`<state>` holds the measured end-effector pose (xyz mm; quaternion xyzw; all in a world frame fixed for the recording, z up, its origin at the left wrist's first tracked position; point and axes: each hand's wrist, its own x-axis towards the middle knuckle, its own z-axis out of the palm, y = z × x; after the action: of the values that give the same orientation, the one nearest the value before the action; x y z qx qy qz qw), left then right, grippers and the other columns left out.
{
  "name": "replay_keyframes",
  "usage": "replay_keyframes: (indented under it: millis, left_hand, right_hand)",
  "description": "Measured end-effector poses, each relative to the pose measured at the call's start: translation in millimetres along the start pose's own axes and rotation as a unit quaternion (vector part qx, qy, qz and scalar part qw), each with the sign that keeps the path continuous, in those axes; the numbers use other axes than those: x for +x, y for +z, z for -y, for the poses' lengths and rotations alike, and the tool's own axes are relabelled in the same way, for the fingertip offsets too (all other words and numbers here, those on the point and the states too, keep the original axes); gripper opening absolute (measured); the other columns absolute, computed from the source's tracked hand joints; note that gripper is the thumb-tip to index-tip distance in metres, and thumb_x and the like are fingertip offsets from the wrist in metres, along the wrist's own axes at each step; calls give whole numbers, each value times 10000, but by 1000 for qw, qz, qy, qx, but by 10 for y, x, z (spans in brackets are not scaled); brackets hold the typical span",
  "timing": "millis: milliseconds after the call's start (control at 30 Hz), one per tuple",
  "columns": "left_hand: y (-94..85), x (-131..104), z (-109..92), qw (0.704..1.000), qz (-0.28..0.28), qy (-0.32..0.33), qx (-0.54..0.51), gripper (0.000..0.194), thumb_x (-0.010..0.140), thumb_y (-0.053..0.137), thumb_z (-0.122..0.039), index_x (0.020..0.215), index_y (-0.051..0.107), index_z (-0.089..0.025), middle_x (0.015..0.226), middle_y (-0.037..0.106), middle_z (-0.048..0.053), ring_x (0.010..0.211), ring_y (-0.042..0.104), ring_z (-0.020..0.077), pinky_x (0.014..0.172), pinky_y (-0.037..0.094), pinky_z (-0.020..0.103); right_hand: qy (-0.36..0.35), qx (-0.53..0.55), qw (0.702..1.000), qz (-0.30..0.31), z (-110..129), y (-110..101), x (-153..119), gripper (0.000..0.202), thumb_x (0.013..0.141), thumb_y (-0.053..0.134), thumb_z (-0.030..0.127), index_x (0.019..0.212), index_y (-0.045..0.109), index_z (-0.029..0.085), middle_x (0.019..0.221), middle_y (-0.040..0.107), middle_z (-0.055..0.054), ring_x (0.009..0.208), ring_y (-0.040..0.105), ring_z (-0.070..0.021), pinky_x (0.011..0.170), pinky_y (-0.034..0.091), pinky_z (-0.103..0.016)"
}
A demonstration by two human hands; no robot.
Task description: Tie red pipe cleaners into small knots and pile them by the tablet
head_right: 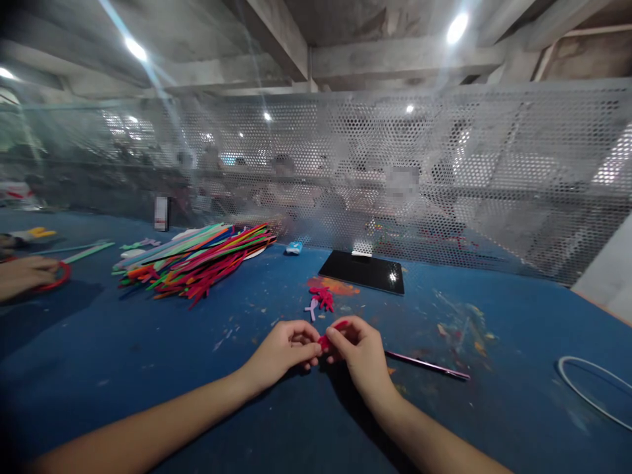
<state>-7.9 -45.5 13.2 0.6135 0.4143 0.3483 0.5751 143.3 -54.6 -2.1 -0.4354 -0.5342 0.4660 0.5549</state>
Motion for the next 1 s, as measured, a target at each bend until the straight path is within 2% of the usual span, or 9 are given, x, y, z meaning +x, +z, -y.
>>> replay_keyframes:
  millis: [67,167,233,467,667,733,800,933,1000]
  left_hand:
    - [-8,-29,-20,995,-4,34,94,158,680,605,-274,742,609,-129,602,610,10,559,552,118,547,418,219]
    - [-16,-76,-65,963,-13,95,253,132,718,559,-253,726,648,-156,627,613,-5,592,528,112,566,381,203]
    - [-15,-95,-91,944,-13,112,309,156,744,515,-236,706,648,-164,616,608,-15,578,510,106,556,360,197]
    - [-21,-93,-88,923,5,117,366,193,759,441,-207,717,621,-150,606,591,-12,554,515,100,528,340,178]
    - [-27,-104,-130,886,14,151,439,191,749,403,-159,659,571,-151,600,554,-15,539,475,96,530,308,191]
    - [-28,-114,-153,890,14,149,431,200,753,390,-160,626,544,-153,579,538,-18,526,464,95,521,301,194]
    - [-31,-120,-156,909,23,132,395,202,750,387,-161,603,525,-155,557,534,-21,519,476,95,514,303,194]
    - [-45,-93,-96,975,34,48,216,159,728,440,-200,635,557,-148,514,545,-27,468,499,93,462,321,188]
    - [-51,-53,-55,990,29,7,136,146,717,472,-245,669,565,-144,512,550,-23,431,495,93,416,327,184]
  right_hand:
    - [-6,-9,1000,-2,0,0,-10,252,668,659,396,695,567,163,544,586,17,467,538,-125,447,456,-238]
    - [-19,-29,999,-8,8,3,-40,202,658,679,335,680,583,158,539,573,25,441,504,-102,427,418,-210]
    - [-25,-39,999,-12,13,5,-57,177,664,674,314,687,591,159,548,574,24,448,502,-101,427,410,-204]
    - [-32,-57,998,-4,7,9,-92,144,683,658,296,695,614,160,585,615,-3,494,538,-124,467,432,-222]
    - [-29,-54,998,-10,19,11,-101,134,675,672,282,683,627,157,569,620,-2,478,536,-115,466,427,-213]
    - [-19,-40,999,-6,16,9,-92,160,676,670,306,688,616,156,568,629,-9,477,550,-124,455,439,-219]
    - [-5,-23,1000,-1,8,6,-79,193,674,669,335,695,606,154,578,644,-23,499,578,-145,449,457,-233]
    - [12,7,1000,1,-2,5,-59,238,652,686,370,693,597,154,571,648,-26,520,600,-165,464,486,-258]
    - [17,22,1000,-4,7,7,-57,245,650,689,378,693,593,157,572,647,-21,522,602,-162,483,495,-263]
